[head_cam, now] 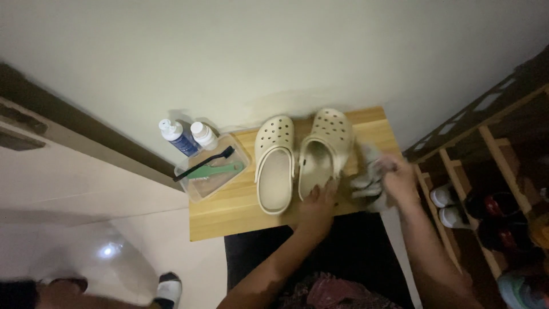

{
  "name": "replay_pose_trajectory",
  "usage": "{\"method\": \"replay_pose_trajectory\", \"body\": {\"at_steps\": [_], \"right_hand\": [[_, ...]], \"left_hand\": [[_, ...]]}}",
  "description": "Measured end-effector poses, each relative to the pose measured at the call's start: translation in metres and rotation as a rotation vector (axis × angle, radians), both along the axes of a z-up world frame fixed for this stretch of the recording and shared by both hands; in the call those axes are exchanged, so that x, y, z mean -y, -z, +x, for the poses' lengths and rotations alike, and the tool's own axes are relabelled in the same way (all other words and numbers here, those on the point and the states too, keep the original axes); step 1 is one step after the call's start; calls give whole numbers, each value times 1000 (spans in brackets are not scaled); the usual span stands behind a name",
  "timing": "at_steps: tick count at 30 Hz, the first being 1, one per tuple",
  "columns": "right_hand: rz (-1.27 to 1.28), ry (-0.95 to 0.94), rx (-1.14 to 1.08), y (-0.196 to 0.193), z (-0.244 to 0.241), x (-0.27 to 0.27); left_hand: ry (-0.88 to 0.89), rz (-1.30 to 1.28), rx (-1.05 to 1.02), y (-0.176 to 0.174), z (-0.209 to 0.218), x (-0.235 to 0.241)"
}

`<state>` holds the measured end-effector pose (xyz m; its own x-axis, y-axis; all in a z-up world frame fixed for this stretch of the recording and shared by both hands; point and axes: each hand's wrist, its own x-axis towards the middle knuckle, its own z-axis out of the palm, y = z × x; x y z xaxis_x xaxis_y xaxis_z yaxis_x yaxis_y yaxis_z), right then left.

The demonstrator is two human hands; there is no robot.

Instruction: The person wipes a pair of white clogs with a cloth on a wooden table. They clean the interior, exterior, and soles of both shoes, turning them over to reach different surfaces.

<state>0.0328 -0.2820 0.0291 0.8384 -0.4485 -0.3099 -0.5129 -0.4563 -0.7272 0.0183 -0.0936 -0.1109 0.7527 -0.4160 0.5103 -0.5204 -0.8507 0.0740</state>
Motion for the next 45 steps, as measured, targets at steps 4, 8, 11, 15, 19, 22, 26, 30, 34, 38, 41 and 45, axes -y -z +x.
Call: {"method": "replay_pose_trajectory", "body": {"at_steps": [4, 8, 11, 15, 19, 22, 26, 30, 34, 38, 41, 45], "right_hand": [[65, 37, 356, -24, 30, 13], [-59, -185, 345, -30, 54, -13], [-187, -377, 264, 63, 90, -24], [-156, -389, 282, 63, 71, -20], [-24, -308, 377, 58, 40, -11], [73, -255, 322, 64, 27, -1], [77, -260, 211, 24, 11, 2], [-34, -279, 388, 23, 32, 16], [-388, -529, 740, 31, 48, -27], [-347, -530, 636, 59, 66, -28], [-339, -499, 551, 58, 68, -20], [-144, -452, 416, 70, 65, 3]], "left_hand": [[5, -23, 83, 14, -9, 26], [11, 18, -39, -5, -17, 33], [79, 9, -115, -18, -16, 27], [71, 21, -162, -23, -13, 29], [74, 39, -217, -23, -12, 31], [59, 33, -192, -21, -12, 31], [66, 33, -220, -27, -15, 25], [60, -22, -327, -25, -12, 34], [4, 35, -253, -14, -13, 45], [5, 58, -262, -14, -15, 44], [-1, 57, -260, -32, -11, 43], [2, 6, -206, -6, -11, 48]]}}
